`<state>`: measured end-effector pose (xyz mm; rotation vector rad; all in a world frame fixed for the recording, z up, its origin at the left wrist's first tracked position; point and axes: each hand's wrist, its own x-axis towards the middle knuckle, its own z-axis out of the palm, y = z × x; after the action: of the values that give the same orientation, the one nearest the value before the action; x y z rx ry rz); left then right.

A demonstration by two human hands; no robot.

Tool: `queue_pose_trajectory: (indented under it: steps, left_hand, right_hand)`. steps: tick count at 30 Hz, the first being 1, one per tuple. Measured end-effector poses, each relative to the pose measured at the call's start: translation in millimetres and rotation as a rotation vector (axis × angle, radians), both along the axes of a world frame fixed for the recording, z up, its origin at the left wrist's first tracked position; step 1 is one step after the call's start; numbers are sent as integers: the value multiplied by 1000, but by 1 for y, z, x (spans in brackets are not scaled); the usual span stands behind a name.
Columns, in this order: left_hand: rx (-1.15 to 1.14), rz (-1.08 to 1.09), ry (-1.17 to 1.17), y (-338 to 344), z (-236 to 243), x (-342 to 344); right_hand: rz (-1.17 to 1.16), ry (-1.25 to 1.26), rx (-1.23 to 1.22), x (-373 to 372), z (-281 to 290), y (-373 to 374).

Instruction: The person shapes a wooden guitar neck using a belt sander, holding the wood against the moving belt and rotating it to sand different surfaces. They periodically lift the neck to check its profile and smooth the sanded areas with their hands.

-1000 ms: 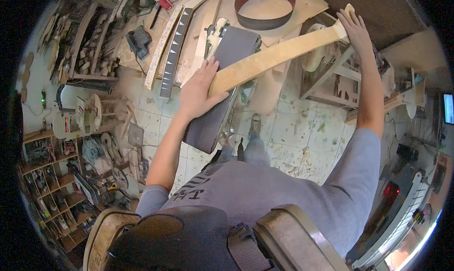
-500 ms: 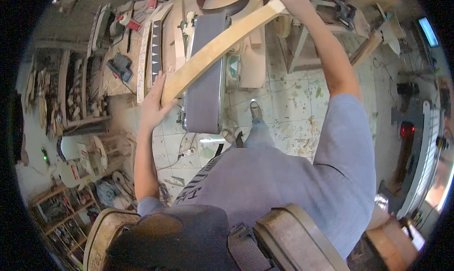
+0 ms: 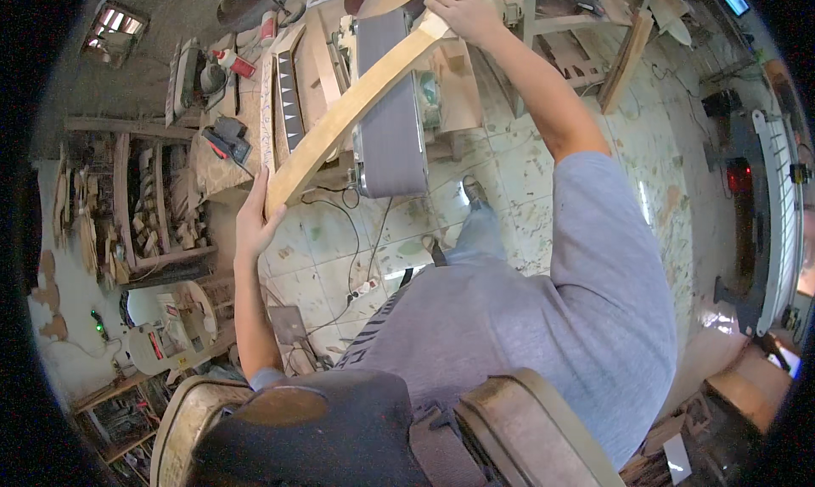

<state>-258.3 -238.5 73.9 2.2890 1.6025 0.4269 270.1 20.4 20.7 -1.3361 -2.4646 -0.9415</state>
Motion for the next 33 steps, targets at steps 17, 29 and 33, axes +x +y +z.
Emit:
queue_pose_trajectory:
  steps: [17, 29, 33]
  left_hand:
    - [-66, 17, 53, -48, 10, -61]
    - [-87, 83, 17, -23, 8, -18]
    - [-80, 96, -9, 1, 3, 6]
  right_hand:
    - [13, 18, -15, -69, 5, -52]
    - [21, 25, -2, -14, 0, -18]
    - [-72, -45, -189, -8, 24, -16]
